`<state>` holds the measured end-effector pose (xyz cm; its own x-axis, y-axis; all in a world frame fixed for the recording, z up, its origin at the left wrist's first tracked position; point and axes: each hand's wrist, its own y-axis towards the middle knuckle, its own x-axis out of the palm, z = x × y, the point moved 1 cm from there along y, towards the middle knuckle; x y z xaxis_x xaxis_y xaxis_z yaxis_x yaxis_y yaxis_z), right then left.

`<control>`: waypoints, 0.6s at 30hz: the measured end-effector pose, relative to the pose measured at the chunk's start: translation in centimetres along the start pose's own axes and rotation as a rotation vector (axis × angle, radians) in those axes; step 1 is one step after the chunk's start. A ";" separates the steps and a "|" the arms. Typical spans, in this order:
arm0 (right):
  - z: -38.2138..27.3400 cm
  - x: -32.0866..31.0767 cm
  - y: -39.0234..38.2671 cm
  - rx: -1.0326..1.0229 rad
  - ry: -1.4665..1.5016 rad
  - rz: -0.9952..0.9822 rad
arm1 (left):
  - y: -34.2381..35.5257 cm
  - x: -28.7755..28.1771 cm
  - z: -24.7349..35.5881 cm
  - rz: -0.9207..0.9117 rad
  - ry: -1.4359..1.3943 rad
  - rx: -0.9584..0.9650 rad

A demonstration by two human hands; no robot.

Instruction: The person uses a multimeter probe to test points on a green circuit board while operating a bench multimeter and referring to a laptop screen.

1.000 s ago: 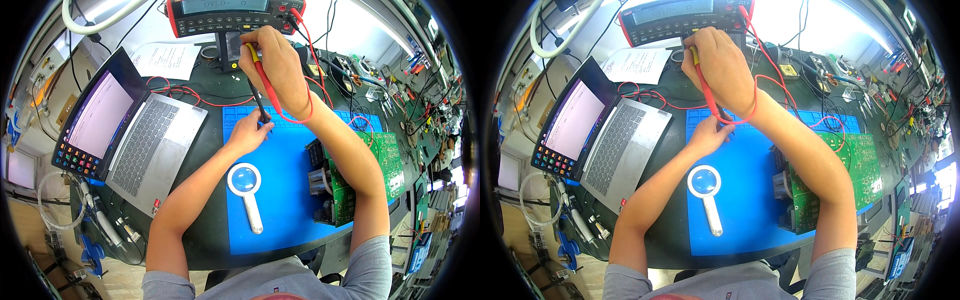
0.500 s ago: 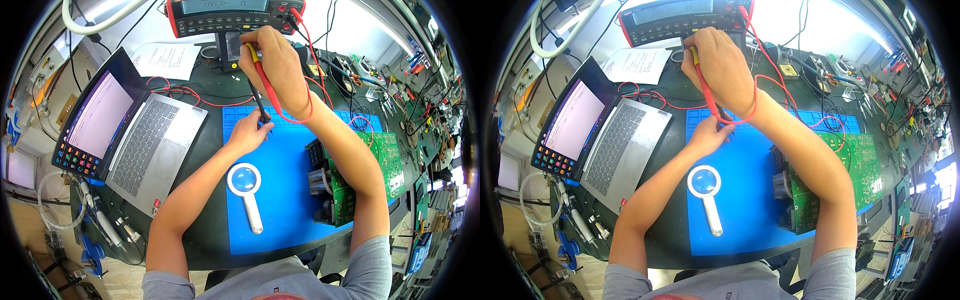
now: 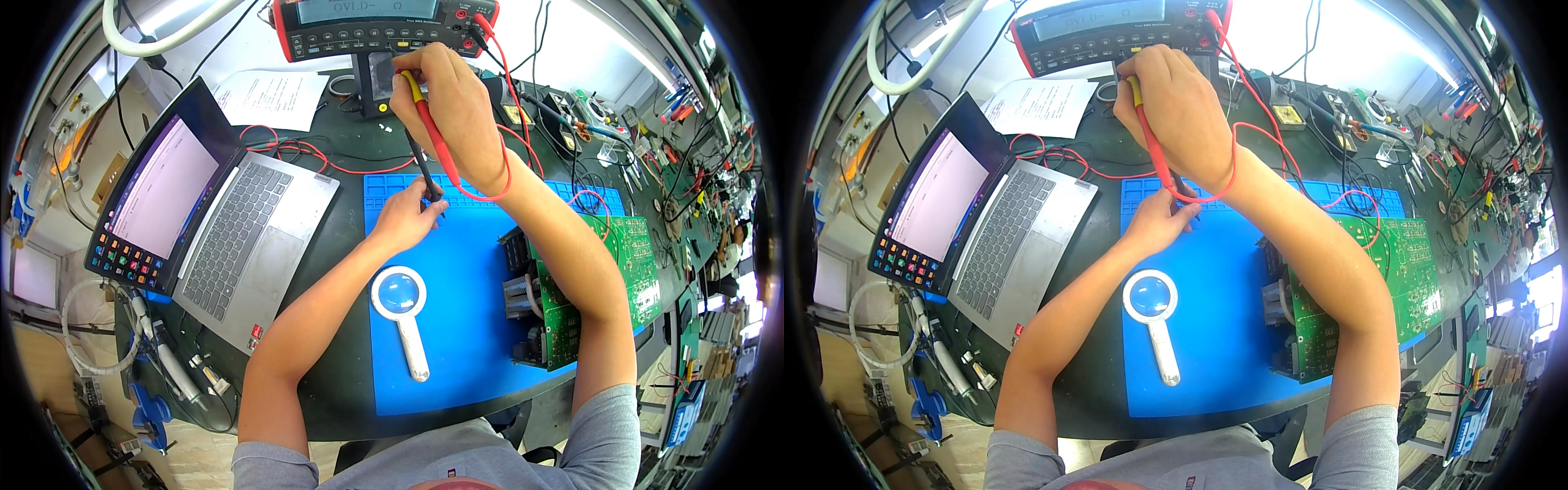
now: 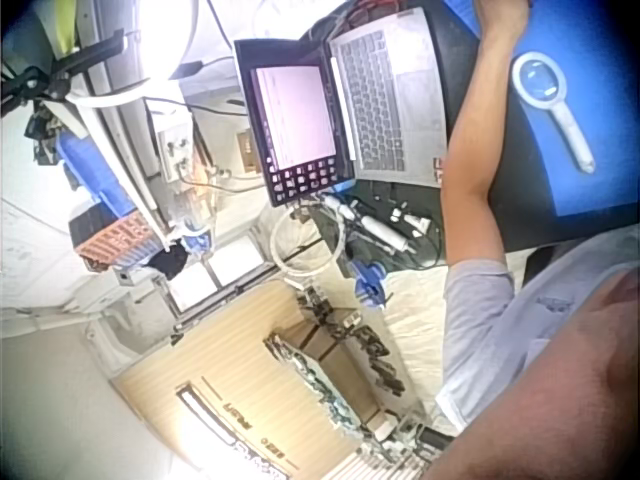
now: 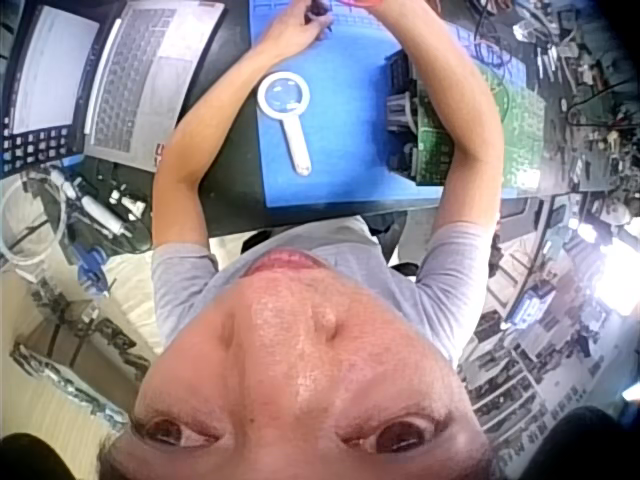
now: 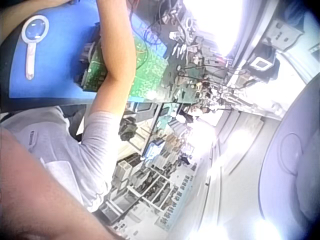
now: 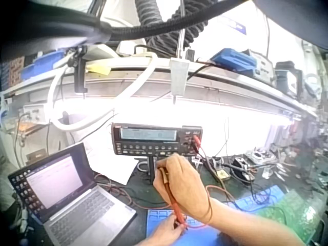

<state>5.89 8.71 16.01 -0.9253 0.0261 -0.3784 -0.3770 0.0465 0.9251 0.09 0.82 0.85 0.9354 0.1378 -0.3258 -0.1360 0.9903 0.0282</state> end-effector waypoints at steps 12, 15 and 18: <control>-0.1 -0.1 0.0 0.007 0.004 -0.005 | 0.0 0.0 0.0 0.002 -0.017 0.002; -0.1 0.0 0.0 0.006 0.003 -0.004 | 0.0 0.0 0.0 0.002 -0.011 -0.002; 0.0 0.0 0.0 0.004 0.000 -0.001 | 0.0 0.0 0.1 0.003 0.000 -0.007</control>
<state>5.86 8.67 16.01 -0.9248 0.0256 -0.3795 -0.3779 0.0509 0.9244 0.12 0.81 0.93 0.9351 0.1403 -0.3255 -0.1407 0.9898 0.0225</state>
